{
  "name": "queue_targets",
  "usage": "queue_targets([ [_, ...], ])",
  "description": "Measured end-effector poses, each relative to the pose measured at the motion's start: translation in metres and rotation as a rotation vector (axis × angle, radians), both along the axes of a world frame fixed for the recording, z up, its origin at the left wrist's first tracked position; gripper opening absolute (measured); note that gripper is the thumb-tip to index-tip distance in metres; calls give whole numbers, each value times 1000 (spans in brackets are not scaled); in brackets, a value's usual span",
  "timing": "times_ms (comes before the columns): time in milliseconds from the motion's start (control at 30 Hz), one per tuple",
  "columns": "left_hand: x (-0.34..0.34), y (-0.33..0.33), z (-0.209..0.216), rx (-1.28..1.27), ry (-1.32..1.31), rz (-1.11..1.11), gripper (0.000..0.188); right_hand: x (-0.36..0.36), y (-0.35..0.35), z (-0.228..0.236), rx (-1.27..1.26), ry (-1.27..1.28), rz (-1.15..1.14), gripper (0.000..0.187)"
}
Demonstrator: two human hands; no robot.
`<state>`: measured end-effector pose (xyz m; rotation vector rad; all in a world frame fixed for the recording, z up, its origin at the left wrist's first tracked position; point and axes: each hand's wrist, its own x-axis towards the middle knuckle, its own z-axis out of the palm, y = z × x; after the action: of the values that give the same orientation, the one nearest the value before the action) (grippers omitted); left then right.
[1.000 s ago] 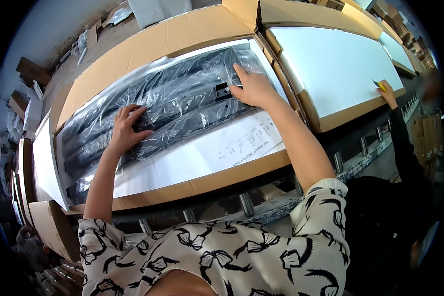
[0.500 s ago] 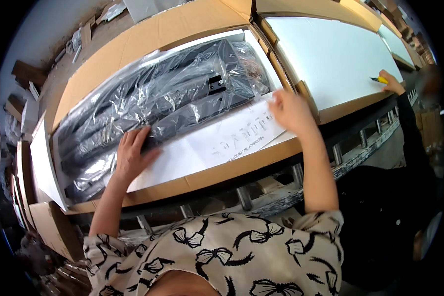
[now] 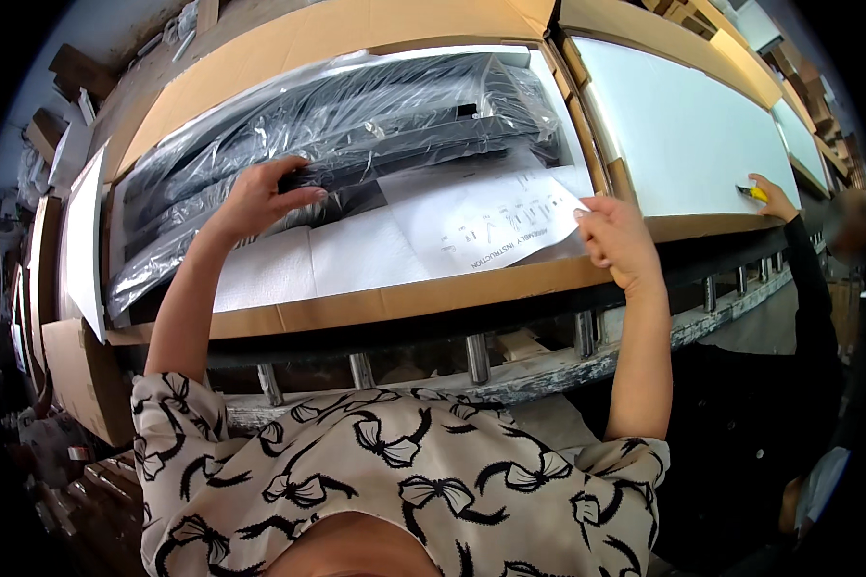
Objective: The person uses a yellow utility knife to cut open a large cardboard box on a conveyor belt. They remove white foam inserts and plastic-wrapped black components, placing them on a nearby table. The person then closes the box flaps and moves the box along the conveyor belt.
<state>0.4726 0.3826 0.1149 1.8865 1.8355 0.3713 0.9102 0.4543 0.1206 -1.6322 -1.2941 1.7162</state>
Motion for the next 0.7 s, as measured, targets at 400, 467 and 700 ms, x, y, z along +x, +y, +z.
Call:
queue_targets([
  [400,1,-6,-47,264,122,-88,49,-44,-7,-6,65,102,-263,21],
  [467,1,-7,-43,202,102,-35,48,-54,-11,13,140,178,-266,19],
  [700,-2,2,-12,63,21,-38,48,40,-50,118,432,223,-351,48],
])
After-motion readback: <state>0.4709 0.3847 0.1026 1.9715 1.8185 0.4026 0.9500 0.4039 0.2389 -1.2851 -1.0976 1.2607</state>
